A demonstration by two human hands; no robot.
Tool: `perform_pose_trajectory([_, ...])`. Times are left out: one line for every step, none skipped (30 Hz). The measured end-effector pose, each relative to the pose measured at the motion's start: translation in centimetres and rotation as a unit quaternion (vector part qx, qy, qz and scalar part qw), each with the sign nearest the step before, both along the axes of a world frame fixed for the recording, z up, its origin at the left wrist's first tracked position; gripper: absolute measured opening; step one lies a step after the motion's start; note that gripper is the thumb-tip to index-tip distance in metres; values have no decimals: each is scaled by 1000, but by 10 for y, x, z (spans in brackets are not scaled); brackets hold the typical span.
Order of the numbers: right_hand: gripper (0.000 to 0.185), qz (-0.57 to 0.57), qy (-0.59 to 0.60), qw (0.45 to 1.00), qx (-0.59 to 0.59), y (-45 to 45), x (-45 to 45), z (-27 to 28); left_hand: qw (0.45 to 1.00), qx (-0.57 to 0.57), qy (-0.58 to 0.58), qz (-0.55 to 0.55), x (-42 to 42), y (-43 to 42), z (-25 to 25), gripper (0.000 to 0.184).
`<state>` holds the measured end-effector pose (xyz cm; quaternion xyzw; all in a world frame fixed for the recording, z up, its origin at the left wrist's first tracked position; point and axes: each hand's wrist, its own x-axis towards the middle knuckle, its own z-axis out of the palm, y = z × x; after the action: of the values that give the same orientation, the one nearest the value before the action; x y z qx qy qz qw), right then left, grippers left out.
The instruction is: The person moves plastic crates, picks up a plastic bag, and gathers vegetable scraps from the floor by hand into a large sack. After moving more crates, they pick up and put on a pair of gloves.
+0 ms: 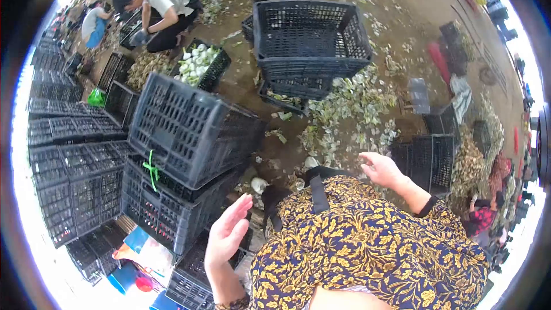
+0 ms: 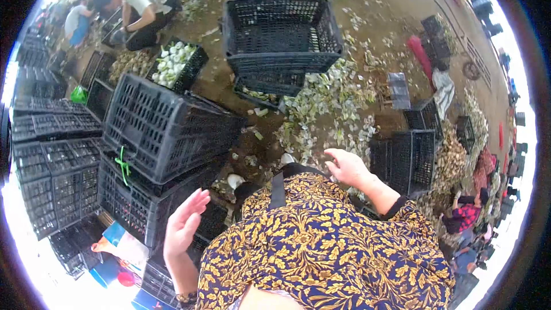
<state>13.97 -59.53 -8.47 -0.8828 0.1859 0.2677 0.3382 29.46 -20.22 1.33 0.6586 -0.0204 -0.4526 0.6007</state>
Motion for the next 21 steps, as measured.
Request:
perform_pose_trajectory([36, -9, 4, 1000, 3, -14, -11, -2, 1000, 28, 2, -2, -6, -16, -16, 50])
perform_pose_trajectory([36, -43, 9, 999, 8, -22, -22, -4, 998, 57, 5, -1, -12, -25, -31, 50])
perform_pose_trajectory([35, -78, 13, 997, 13, -25, -30, -5, 995, 96, 14, -18, -14, -33, -47, 50])
perform_pose_trajectory([35, -86, 17, 996, 16, -28, -36, -6, 993, 116, 26, -7, -22, -37, -63, 49])
perform_pose_trajectory([35, -101, 18, 995, 13, -30, -42, -6, 993, 112, 48, -9, -25, -42, -77, 49])
perform_pose_trajectory([35, -116, 19, 993, 10, -33, -46, -6, 992, 108, 70, -11, -26, -46, -90, 49])
perform_pose_trajectory([35, -156, 46, 986, 39, -33, -50, -6, 988, 119, 97, -24, -28, -46, -100, 50])
perform_pose_trajectory([35, -167, 48, 984, 34, -30, -57, -7, 988, 115, 99, -36, -30, -46, -111, 50])
perform_pose_trajectory([35, -174, 48, 983, 36, -25, -67, -10, 983, 144, 103, -53, -32, -43, -120, 51])
perform_pose_trajectory([35, -181, 47, 982, 39, -20, -75, -11, 977, 173, 106, -70, -33, -40, -132, 51])
perform_pose_trajectory([35, -197, 52, 978, 46, -18, -77, -11, 974, 188, 87, -93, -32, -36, -155, 50])
perform_pose_trajectory([35, -208, 53, 976, 42, -19, -78, -10, 973, 185, 87, -105, -28, -38, -176, 50])
perform_pose_trajectory([35, -238, 66, 968, 35, -19, -79, -7, 969, 196, 72, -129, -22, -41, -192, 51])
perform_pose_trajectory([36, -266, 78, 961, 26, -19, -83, -3, 965, 205, 56, -151, -18, -44, -201, 51])
perform_pose_trajectory([38, -270, 89, 959, 15, -19, -90, -5, 959, 221, 31, -176, -10, -55, -200, 51])
perform_pose_trajectory([39, -297, 92, 950, 24, -17, -96, -4, 960, 213, 25, -181, -6, -61, -207, 51])
perform_pose_trajectory([39, -333, 101, 937, 36, -14, -99, -1, 962, 204, 30, -176, -5, -60, -211, 51])
perform_pose_trajectory([39, -369, 110, 922, 49, -10, -100, 2, 965, 196, 36, -171, -2, -62, -214, 50])
perform_pose_trajectory([39, -374, 107, 920, 46, -9, -108, -6, 968, 189, 42, -162, 5, -71, -214, 47])
perform_pose_trajectory([38, -408, 80, 908, 43, -11, -123, -25, 968, 184, 36, -169, 14, -79, -223, 47])
perform_pose_trajectory([38, -442, 53, 895, 40, -9, -139, -40, 972, 174, 51, -150, 21, -80, -233, 47])
